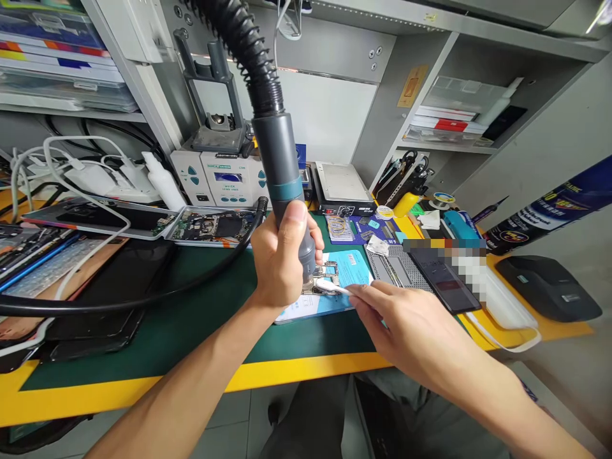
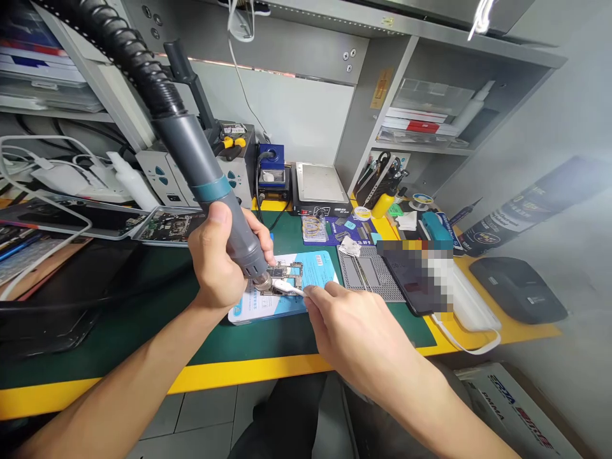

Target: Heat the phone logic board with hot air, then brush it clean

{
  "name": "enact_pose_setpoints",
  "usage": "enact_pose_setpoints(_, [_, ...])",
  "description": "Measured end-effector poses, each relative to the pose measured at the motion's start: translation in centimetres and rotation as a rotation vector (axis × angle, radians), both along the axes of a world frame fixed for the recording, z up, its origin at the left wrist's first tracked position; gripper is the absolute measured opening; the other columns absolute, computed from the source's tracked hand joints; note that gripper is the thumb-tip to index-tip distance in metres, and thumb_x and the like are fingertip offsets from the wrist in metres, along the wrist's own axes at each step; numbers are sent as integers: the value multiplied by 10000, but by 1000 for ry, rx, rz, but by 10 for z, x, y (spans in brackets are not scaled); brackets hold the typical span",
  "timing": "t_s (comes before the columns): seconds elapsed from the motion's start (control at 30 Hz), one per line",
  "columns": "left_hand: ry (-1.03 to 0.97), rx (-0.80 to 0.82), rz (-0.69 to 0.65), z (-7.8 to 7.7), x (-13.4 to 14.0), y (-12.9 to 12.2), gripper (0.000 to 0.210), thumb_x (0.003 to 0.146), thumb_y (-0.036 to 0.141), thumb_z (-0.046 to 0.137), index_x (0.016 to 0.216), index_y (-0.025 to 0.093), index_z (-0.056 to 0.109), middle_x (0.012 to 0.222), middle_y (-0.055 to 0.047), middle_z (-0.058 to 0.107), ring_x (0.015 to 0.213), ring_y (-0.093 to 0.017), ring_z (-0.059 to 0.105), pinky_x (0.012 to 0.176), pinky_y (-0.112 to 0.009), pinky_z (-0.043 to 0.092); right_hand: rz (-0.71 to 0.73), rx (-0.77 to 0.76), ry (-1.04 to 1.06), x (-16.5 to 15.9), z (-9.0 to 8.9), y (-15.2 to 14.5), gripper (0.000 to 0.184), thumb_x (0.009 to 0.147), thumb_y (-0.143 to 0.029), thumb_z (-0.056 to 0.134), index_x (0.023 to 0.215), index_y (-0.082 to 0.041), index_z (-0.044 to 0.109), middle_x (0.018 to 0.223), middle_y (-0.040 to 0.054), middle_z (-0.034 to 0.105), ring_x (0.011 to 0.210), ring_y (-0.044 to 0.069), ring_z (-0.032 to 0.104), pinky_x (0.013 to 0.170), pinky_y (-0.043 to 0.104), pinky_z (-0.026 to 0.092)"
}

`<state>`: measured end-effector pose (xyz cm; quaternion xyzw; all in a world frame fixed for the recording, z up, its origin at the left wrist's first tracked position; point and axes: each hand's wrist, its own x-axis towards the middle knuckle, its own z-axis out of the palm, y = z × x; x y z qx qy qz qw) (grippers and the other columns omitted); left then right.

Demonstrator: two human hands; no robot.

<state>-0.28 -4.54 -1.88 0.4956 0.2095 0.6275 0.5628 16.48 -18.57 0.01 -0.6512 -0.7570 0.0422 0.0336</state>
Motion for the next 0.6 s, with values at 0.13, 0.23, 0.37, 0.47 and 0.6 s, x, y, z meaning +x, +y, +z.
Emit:
enact_pose_setpoints(0.13, [-4,-7,1,1,1,0,648,979,806,804,703,232,683,604,-2,667,459,-148,642,457,-289,524,24,-2,14,-2,2,-2,360,1214,-183,539,913,-246,726,830,45,752,639,189,671,639,359,333])
enact_pose_setpoints(0.23, [-5,-9,4,1,1,0,626,981,787,797,708,234,692,605,0,673,450,-147,641,452,-289,524,2,16,23,-1,2,-3,349,1224,-188,540,931,-247,719,834,47,762,628,192,670,637,364,322])
enact_pose_setpoints(0.37, [0,-15,10,2,1,1,628,973,787,800,695,234,697,601,-2,673,450,-145,638,457,-286,527,9,-5,35,0,1,-2,353,1208,-176,551,889,-258,676,805,29,746,612,192,658,637,371,317])
enact_pose_setpoints(0.47, [7,-18,6,2,1,-1,675,938,839,825,679,230,693,598,-7,666,454,-150,638,456,-293,523,-20,-15,45,0,0,-1,344,1226,-201,526,919,-258,668,830,36,757,629,209,673,652,391,314])
enact_pose_setpoints(0.6, [1,-19,16,3,0,1,706,910,864,850,662,221,698,597,-17,661,454,-156,640,453,-301,508,-16,-40,51,-1,-2,1,350,1229,-202,515,909,-263,642,843,34,762,651,209,687,659,395,304])
